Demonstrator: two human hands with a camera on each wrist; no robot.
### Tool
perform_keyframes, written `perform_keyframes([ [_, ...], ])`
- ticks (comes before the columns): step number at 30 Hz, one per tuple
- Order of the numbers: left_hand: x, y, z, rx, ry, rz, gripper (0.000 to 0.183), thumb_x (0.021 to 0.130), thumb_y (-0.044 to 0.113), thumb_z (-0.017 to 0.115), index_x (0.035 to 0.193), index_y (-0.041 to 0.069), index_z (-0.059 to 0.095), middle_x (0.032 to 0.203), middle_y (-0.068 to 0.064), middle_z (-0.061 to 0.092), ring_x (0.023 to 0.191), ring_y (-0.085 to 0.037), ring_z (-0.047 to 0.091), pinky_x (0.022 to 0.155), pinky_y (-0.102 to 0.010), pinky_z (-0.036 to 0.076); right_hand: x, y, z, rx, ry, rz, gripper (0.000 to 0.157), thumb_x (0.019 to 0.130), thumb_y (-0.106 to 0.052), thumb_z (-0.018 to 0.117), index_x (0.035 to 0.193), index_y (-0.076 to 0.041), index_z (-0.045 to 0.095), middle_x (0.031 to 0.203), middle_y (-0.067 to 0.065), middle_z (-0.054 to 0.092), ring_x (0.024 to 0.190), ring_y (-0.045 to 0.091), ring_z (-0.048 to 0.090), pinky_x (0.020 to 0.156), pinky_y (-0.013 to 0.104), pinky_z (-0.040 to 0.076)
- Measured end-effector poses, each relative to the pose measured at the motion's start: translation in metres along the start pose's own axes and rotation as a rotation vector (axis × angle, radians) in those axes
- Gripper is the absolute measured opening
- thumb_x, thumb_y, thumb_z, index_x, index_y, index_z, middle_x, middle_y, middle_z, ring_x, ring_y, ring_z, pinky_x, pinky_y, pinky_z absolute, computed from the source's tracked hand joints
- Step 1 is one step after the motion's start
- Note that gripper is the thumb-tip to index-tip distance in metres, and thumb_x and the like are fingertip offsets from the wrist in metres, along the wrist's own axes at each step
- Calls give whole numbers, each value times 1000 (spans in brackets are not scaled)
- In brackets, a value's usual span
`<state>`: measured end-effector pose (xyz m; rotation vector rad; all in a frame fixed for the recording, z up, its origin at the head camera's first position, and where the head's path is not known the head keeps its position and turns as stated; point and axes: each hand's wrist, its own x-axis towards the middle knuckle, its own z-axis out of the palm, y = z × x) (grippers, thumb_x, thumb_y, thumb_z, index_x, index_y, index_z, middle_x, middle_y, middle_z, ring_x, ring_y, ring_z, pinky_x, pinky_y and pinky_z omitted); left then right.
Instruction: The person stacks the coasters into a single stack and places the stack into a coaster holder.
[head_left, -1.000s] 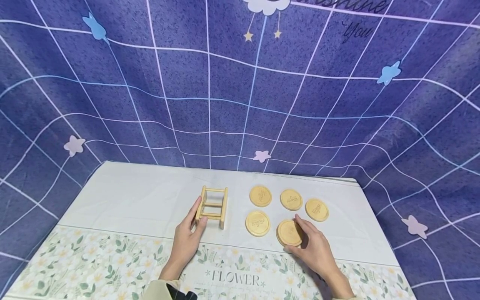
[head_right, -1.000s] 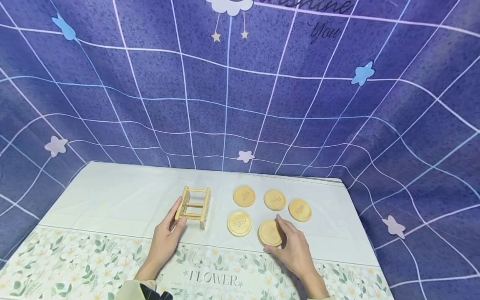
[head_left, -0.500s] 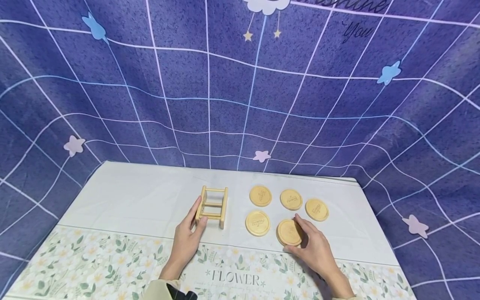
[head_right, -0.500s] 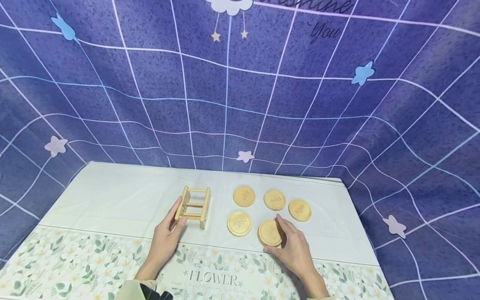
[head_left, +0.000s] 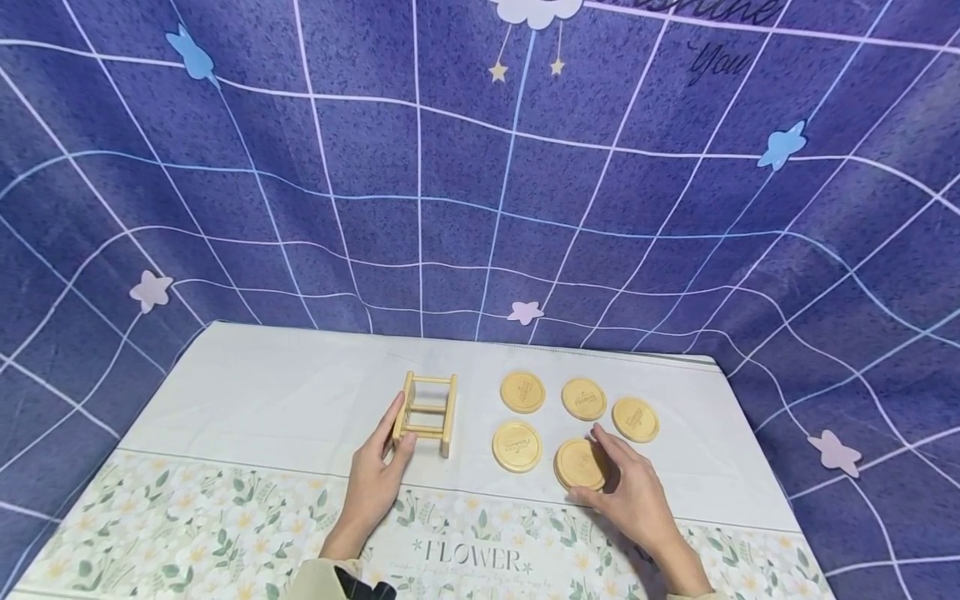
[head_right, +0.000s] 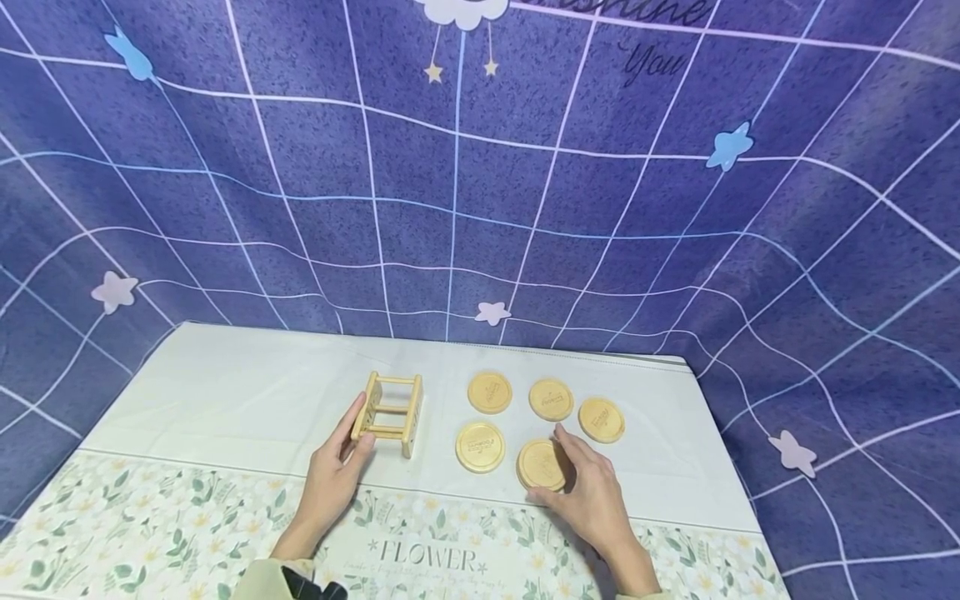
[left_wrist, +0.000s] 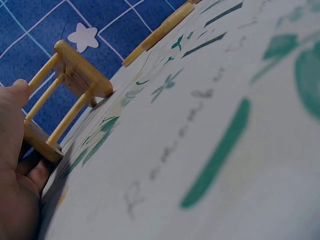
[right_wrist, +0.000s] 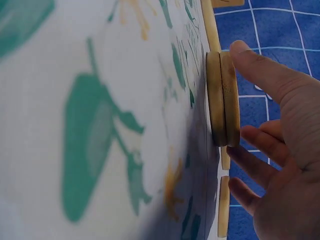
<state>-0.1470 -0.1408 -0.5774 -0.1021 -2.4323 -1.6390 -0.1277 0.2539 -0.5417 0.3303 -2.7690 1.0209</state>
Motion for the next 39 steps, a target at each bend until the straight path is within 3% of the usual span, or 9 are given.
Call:
perform_keyframes([
  [6,0,1,0,-2,0,-1,66,117,33,61,177,24,34,179,0,37,163,-27,40,127,-15,29,0,-4,0,-3,13,-6,106,72,-30,108,160,0,57,143,15,74,143,47,60,121,78,40],
  [16,0,1,0,-10,-2,-7,66,117,33,61,177,29,33,179,0,36,163,-28,39,128,-15,29,3,-10,3,6,1,-4,107,68,-30,110,160,-5,59,154,16,66,144,50,57,120,77,43],
  [22,0,1,0,-26,-6,-4,66,117,31,61,176,28,33,180,-1,35,164,-28,38,126,-9,27,4,-11,5,-1,21,-62,103,64,-26,111,154,-6,64,147,12,70,139,45,62,119,73,47],
  [28,0,1,0,-13,0,-6,66,117,32,61,176,29,33,179,-1,36,163,-27,39,126,-9,27,8,-15,7,-7,23,-84,102,64,-24,111,153,-7,65,146,7,70,139,43,62,118,71,49],
  [39,0,0,0,-36,-1,6,66,117,30,61,176,27,34,179,-2,36,163,-29,39,125,-8,28,15,-22,9,-15,-12,-100,104,64,-23,111,154,-9,63,154,14,65,143,42,61,121,66,50],
])
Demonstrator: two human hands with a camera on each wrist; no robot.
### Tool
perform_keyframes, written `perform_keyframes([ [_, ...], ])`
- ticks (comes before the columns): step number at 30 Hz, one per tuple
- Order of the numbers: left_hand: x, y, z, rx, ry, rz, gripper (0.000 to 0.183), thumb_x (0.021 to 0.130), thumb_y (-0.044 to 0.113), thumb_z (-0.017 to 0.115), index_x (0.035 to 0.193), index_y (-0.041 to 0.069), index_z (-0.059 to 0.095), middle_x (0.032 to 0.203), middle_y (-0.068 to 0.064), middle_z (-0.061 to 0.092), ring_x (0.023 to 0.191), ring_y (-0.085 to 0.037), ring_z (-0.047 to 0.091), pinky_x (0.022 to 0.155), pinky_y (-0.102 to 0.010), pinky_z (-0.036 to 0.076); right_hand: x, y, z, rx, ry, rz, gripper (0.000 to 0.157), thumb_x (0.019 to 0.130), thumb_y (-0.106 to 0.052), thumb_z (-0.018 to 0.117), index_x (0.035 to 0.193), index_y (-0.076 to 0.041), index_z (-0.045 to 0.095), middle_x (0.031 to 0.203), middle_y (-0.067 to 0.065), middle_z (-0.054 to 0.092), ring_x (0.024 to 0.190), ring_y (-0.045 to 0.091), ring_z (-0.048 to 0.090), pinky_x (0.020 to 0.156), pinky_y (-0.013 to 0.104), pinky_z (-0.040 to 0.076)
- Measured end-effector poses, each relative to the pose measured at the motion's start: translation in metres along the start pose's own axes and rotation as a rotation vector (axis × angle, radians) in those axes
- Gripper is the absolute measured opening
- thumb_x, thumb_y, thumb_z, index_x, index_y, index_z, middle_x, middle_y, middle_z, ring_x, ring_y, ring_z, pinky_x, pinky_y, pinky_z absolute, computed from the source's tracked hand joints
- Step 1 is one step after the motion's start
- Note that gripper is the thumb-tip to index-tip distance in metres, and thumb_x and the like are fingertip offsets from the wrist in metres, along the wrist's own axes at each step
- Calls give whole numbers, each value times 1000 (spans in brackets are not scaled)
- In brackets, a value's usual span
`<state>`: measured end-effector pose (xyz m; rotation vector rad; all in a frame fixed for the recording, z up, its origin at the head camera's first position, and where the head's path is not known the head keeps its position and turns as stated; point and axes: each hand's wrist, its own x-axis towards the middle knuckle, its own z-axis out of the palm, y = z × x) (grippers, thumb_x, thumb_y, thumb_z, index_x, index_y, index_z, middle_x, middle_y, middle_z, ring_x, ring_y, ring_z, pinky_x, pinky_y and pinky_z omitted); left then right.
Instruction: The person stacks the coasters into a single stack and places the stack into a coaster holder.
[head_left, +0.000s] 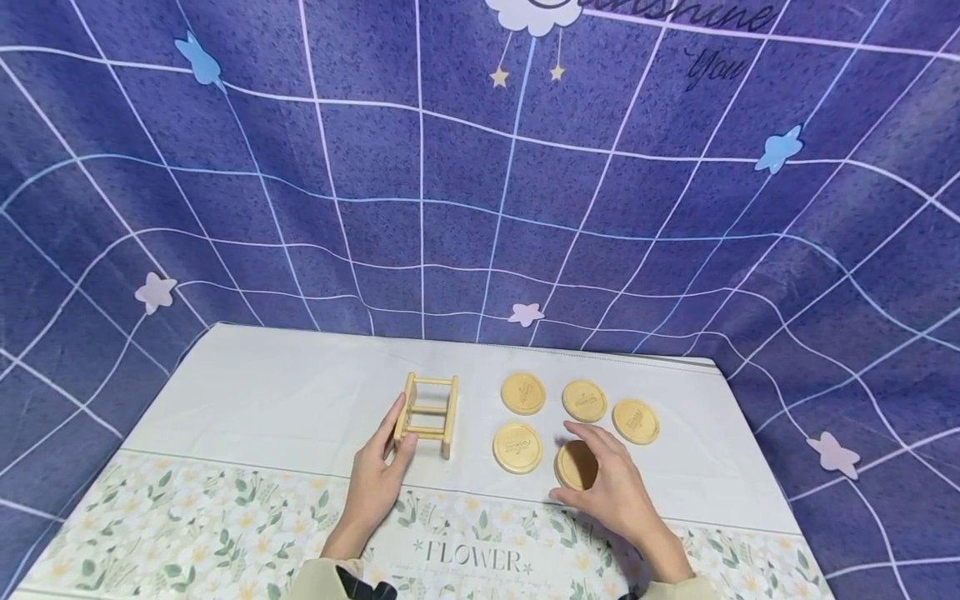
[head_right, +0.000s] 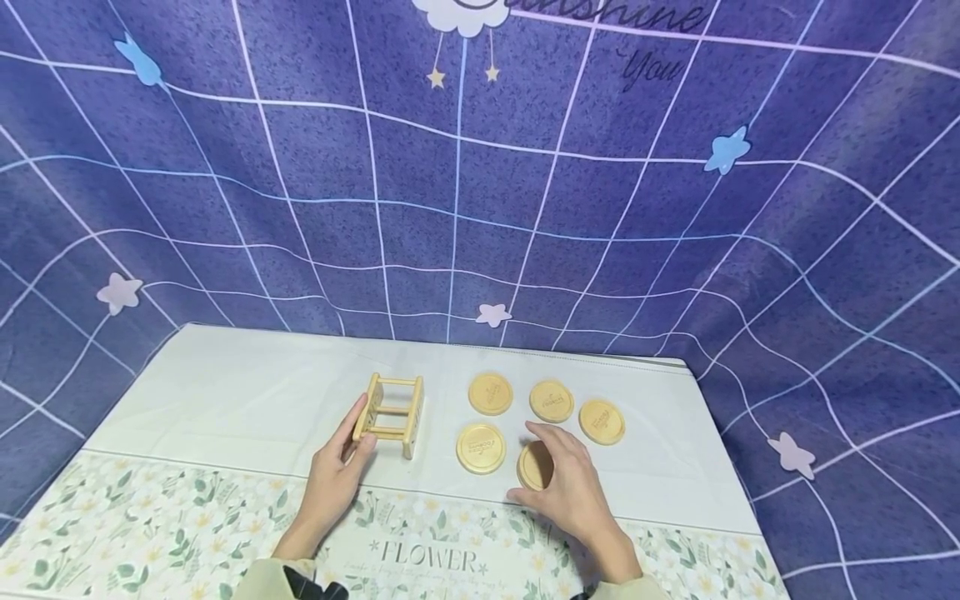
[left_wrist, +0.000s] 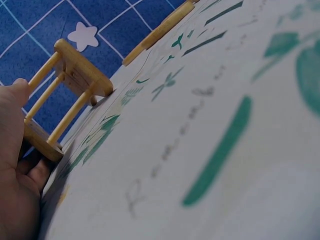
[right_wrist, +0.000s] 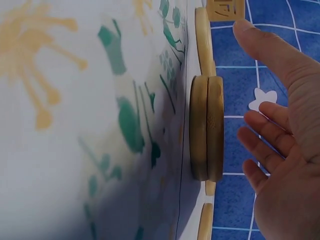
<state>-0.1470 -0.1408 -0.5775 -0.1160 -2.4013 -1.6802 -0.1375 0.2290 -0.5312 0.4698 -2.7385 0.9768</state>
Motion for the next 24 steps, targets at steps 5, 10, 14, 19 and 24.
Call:
perform_keyframes([
  [5,0,0,0,2,3,7,65,117,30,61,176,28,34,179,-2,37,163,-29,39,125,-8,28,3,-3,1,13,-10,7,104,65,-23,111,155,-9,63,157,17,63,147,43,57,122,69,48],
  [10,0,-1,1,-2,1,16,65,117,30,61,176,28,34,179,-2,36,163,-29,39,125,-8,28,6,-6,3,8,-5,-9,104,63,-22,111,154,-6,63,156,18,64,145,43,58,122,68,48],
  [14,1,-2,1,-6,-2,14,65,117,30,61,176,26,34,179,-3,36,163,-30,39,124,-8,28,8,-9,6,4,-9,-12,104,63,-24,112,154,-6,64,155,17,64,144,42,59,122,67,48],
  [19,1,-2,1,-2,-3,5,65,117,31,60,176,26,34,179,-3,36,163,-30,39,125,-8,27,9,-12,9,15,-22,-4,104,63,-24,112,154,-9,64,154,10,65,146,39,58,123,66,48],
  [24,1,-2,0,1,-1,5,65,117,31,60,176,25,34,179,-3,37,163,-30,40,125,-8,28,11,-15,10,11,-21,-14,103,64,-25,112,154,-9,64,153,9,65,145,37,59,124,64,48],
])
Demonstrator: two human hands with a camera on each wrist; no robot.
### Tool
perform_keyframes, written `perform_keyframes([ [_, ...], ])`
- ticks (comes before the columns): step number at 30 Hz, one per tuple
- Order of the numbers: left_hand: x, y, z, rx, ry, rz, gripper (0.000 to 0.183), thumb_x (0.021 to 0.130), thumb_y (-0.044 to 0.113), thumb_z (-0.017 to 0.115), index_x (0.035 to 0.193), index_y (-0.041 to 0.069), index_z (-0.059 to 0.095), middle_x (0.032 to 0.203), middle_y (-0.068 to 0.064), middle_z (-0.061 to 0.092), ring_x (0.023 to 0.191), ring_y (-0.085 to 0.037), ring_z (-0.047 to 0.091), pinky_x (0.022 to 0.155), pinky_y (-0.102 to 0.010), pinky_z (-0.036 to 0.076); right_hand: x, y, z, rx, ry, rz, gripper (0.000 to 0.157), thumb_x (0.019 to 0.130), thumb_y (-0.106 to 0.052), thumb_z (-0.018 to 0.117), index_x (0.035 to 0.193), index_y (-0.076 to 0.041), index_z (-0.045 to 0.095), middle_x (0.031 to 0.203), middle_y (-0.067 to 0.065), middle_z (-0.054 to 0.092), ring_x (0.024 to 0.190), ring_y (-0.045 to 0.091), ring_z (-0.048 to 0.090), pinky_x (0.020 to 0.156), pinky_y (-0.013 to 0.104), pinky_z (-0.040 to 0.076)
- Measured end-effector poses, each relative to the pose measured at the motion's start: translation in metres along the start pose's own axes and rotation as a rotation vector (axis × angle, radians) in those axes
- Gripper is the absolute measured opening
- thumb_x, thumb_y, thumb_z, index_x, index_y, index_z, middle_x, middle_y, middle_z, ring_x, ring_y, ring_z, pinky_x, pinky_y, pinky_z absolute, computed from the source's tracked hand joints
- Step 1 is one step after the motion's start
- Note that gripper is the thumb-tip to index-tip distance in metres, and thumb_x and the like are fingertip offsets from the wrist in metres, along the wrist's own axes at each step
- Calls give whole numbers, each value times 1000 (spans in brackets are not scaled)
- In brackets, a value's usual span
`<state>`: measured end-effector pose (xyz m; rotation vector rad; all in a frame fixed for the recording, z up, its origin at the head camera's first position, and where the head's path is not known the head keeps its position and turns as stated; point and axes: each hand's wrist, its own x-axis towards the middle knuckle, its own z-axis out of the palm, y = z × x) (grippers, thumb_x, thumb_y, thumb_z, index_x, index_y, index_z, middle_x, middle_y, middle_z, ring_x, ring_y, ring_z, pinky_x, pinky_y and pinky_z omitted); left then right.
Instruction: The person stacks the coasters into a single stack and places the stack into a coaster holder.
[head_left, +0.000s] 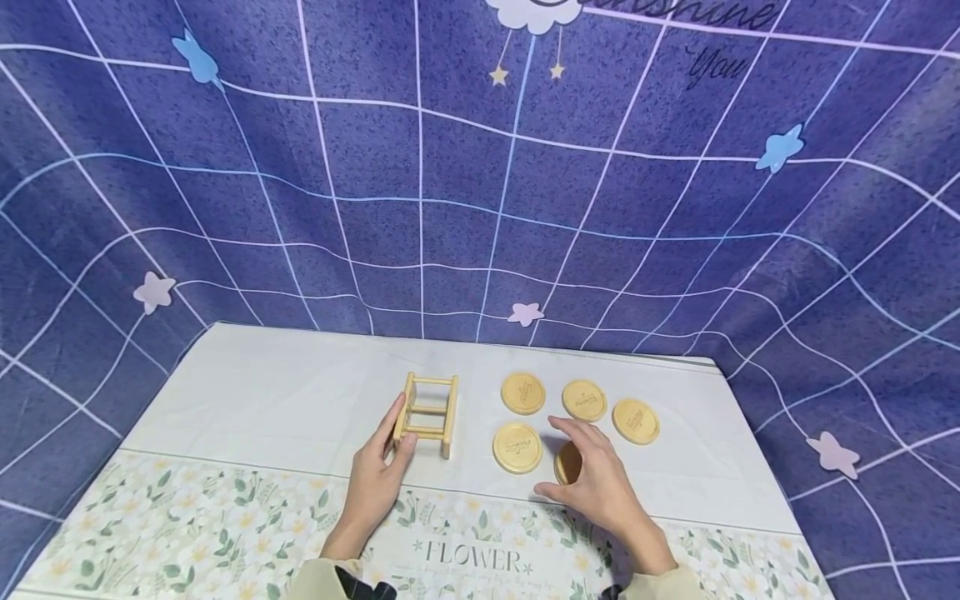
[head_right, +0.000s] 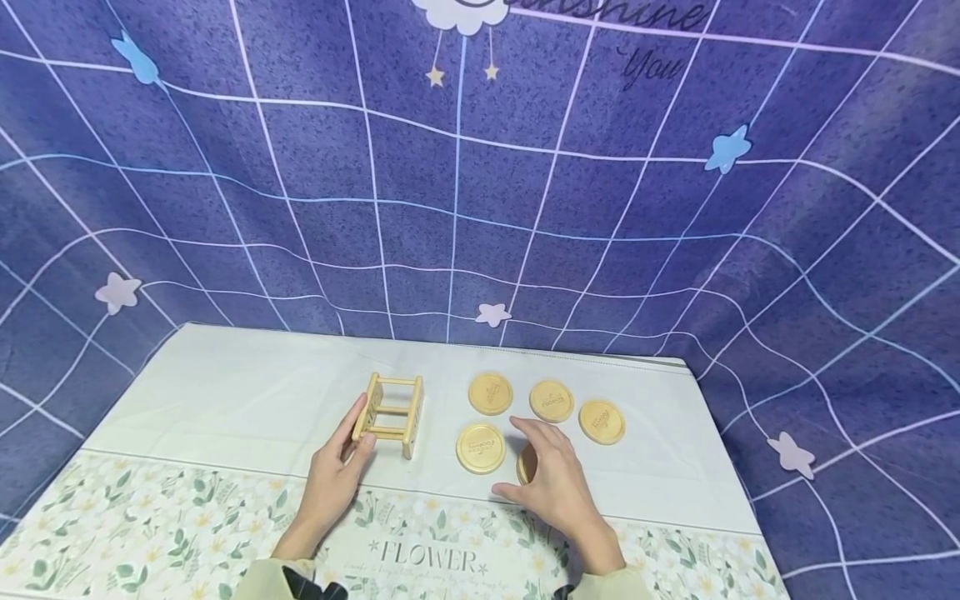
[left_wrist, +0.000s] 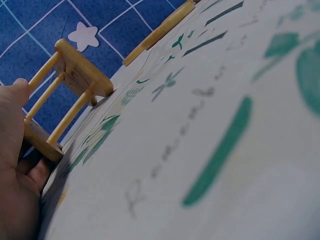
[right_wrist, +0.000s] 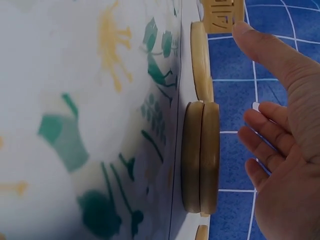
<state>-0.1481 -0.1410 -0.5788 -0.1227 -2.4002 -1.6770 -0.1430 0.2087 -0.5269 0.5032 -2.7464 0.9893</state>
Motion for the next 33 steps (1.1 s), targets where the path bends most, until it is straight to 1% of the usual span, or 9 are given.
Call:
perform_keyframes([
  [6,0,0,0,7,1,1,65,117,30,61,176,20,35,178,-4,37,162,-30,41,124,-8,28,3,-3,1,-17,1,-12,102,64,-26,112,153,-8,64,152,10,66,145,37,59,125,62,47],
  [8,0,1,0,11,0,-2,65,117,31,61,176,21,35,178,-4,37,162,-30,41,124,-8,28,4,-4,2,-20,1,-18,102,64,-26,112,153,-8,64,152,10,66,145,37,59,125,62,47],
  [13,-1,2,-1,25,4,-8,65,117,32,61,176,29,35,178,-3,39,162,-29,41,124,-7,28,8,-8,6,-13,-4,-37,102,65,-25,112,153,-7,64,150,11,67,145,38,59,125,64,47],
  [17,-2,3,-1,22,8,0,65,116,30,62,176,29,35,177,-3,39,161,-29,42,124,-7,29,10,-10,9,-7,-8,-36,101,66,-25,111,154,-8,64,151,9,67,146,38,58,126,64,46],
  [23,-2,2,-1,4,3,3,65,117,29,62,176,28,35,178,-3,38,162,-29,41,124,-7,29,12,-11,12,-13,-3,-46,100,65,-24,111,152,-7,65,149,9,68,145,38,59,125,65,46],
  [27,-2,1,0,1,-1,1,66,116,29,62,177,26,34,179,-3,37,162,-29,41,125,-8,28,13,-12,14,-22,-5,-39,99,66,-24,111,153,-7,65,149,8,68,143,37,60,125,65,47],
  [33,-1,2,0,1,0,3,67,116,28,62,176,18,35,178,-3,37,161,-28,42,124,-8,29,14,-14,15,-24,-15,-27,98,67,-25,111,152,-9,66,148,7,69,142,34,61,125,63,47],
])
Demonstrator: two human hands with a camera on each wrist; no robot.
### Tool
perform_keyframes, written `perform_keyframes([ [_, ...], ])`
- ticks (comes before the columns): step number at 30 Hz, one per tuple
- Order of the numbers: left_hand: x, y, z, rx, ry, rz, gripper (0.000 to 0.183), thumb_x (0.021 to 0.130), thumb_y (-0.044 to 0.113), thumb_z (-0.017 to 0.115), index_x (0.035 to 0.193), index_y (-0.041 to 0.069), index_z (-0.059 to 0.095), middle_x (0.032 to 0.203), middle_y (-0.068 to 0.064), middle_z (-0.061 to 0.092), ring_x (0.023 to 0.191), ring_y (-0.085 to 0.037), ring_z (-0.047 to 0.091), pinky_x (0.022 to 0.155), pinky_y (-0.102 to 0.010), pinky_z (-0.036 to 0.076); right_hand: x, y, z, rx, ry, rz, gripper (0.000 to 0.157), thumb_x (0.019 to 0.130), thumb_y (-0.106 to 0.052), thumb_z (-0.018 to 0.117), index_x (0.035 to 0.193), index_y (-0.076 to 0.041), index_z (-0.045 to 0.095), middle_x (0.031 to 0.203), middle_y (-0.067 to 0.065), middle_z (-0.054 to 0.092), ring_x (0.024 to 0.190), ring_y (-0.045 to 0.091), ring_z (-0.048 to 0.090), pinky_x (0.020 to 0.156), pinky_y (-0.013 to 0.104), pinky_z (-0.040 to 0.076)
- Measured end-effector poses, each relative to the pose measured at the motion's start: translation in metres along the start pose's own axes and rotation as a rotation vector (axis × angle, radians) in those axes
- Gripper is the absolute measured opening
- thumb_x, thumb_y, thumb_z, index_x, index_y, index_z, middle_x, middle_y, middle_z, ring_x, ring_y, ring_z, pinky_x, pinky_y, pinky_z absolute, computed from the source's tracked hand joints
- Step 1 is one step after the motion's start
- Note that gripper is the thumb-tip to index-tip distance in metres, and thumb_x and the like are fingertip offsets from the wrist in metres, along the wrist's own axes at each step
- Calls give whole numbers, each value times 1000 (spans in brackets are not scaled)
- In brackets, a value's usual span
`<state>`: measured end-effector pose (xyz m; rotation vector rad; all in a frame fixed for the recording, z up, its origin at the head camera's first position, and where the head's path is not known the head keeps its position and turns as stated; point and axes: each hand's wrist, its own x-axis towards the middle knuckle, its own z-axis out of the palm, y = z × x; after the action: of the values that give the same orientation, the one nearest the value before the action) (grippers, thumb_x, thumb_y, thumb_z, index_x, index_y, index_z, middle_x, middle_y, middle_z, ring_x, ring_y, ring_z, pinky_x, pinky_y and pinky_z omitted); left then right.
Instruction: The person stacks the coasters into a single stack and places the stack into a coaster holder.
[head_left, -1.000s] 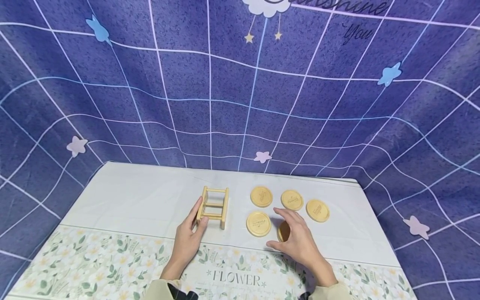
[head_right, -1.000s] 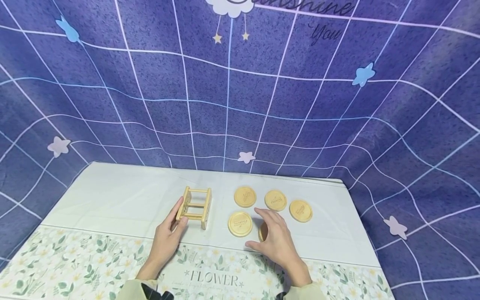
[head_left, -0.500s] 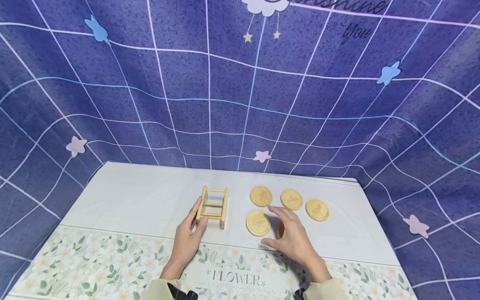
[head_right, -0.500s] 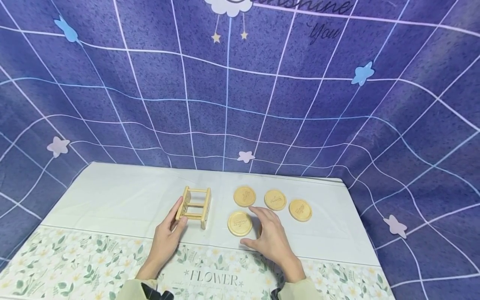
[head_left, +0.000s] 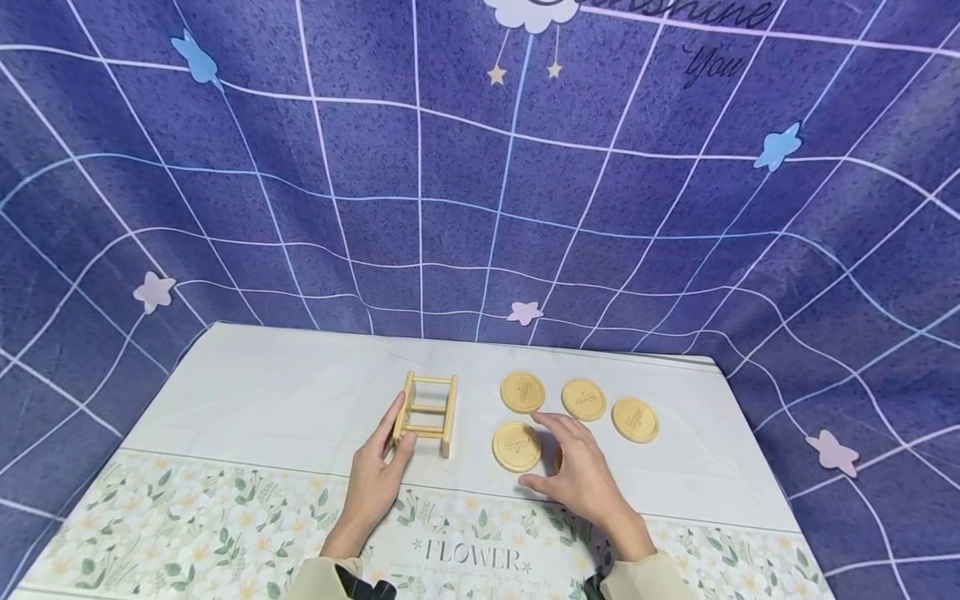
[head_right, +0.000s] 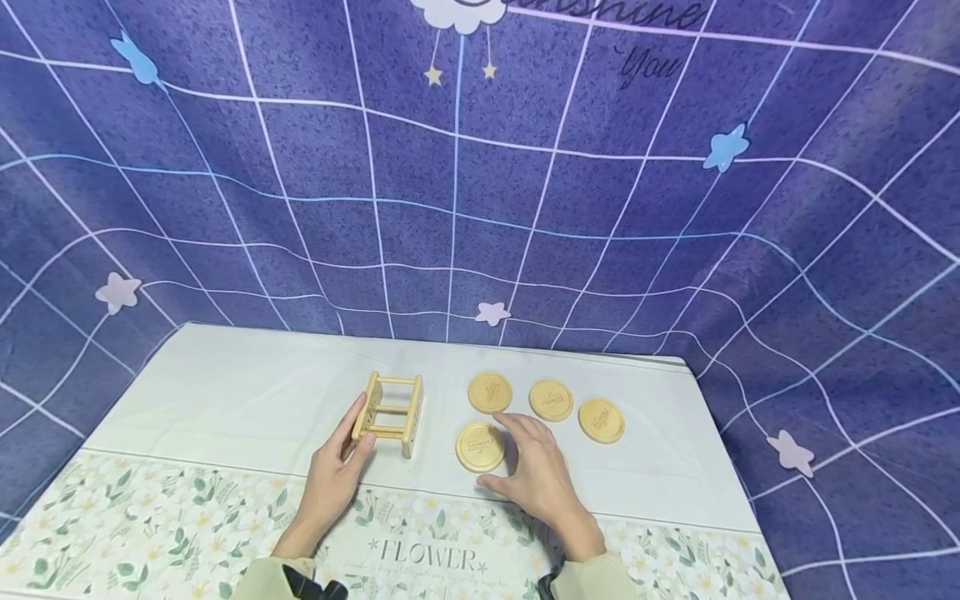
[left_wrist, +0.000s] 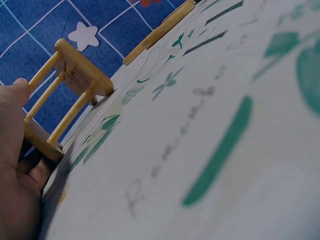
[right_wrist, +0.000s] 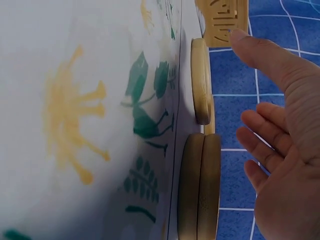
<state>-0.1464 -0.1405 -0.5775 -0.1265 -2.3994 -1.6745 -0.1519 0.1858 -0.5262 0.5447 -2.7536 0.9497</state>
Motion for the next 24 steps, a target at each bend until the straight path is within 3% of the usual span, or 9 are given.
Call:
perform_keyframes([
  [7,0,1,0,-1,0,7,67,116,28,62,176,20,34,179,-3,37,161,-28,41,124,-8,29,2,1,-1,1,-40,40,96,70,-25,110,154,-10,65,151,8,68,146,35,58,130,61,42],
  [14,0,1,0,9,13,18,66,116,27,62,176,19,36,178,-6,38,160,-32,42,123,-7,29,6,4,2,-21,-43,38,96,70,-25,109,153,-8,65,150,9,69,146,36,59,129,60,44],
  [24,0,1,0,6,3,3,67,116,28,62,177,23,34,178,-3,38,161,-28,42,124,-7,29,7,7,8,-39,-53,47,96,70,-29,109,152,-8,66,148,9,70,145,35,60,129,57,44],
])
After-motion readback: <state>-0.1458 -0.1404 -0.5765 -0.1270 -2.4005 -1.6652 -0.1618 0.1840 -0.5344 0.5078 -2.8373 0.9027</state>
